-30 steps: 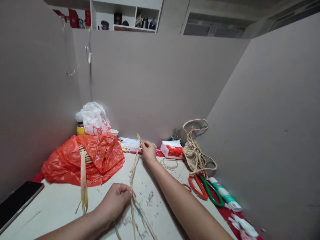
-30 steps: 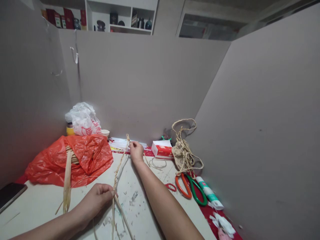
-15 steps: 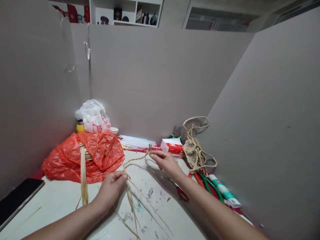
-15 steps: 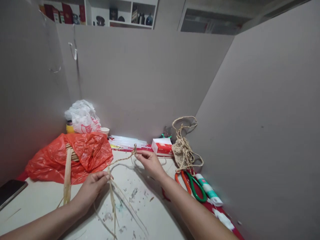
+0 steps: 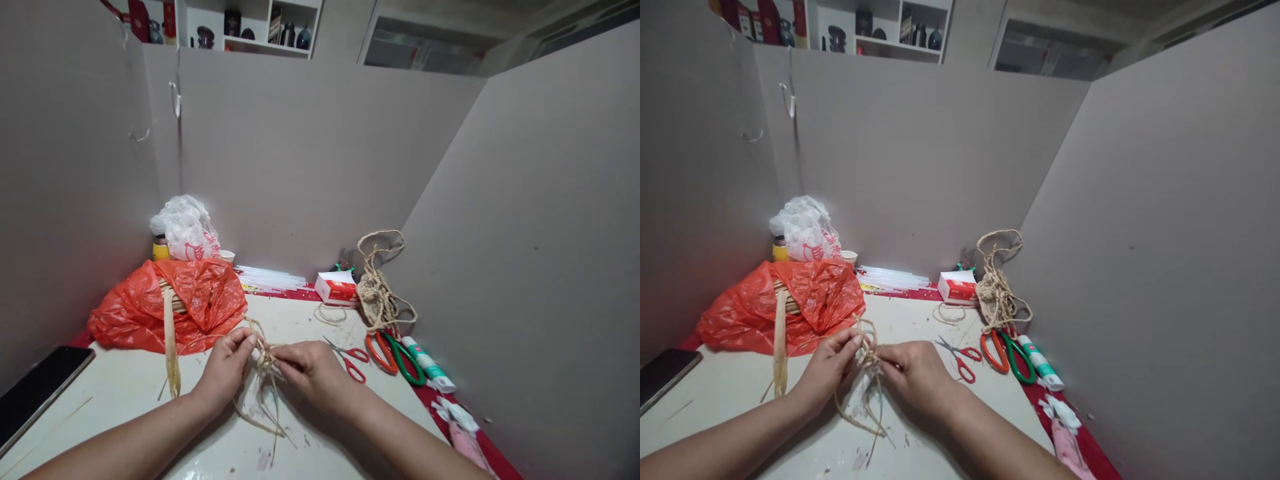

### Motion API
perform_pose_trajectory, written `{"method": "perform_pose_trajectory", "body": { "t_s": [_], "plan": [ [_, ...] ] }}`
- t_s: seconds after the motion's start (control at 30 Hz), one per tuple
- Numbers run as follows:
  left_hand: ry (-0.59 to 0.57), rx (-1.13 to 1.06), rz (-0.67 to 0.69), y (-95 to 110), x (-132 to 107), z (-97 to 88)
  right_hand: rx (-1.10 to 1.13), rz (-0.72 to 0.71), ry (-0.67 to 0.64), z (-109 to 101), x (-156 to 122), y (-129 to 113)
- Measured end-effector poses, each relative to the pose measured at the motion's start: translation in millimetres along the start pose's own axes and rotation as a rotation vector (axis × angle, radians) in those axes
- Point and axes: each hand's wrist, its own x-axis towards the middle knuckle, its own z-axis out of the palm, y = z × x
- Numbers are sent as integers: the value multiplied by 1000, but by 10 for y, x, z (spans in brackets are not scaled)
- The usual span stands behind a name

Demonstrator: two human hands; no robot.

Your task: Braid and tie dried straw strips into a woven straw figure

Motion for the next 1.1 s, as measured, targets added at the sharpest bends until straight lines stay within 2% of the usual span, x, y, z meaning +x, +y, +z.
{"method": "perform_pose_trajectory", "body": {
  "t_s": [0.13,0.27,0.5,0.67,0.93,1.1],
  "plan": [
    [-55,14,73,-79,10,-14,-246,-45,-85,-21,46,-124],
    [-83,93,174,-88,-11,-12,-316,4,-125,38,116,-155],
    [-51,248,272,-67,-37,-20,-248,69,-137,219,215,-143],
    [-62,372,304,-84,-67,-53,-218,86,-125,270,214,-162],
    [-22,305,265,-67,-111,-63,-94,63,-147,152,190,-181],
    [38,240,238,-30,-146,-52,-94,72,-120,20,158,-28]
  ]
}}
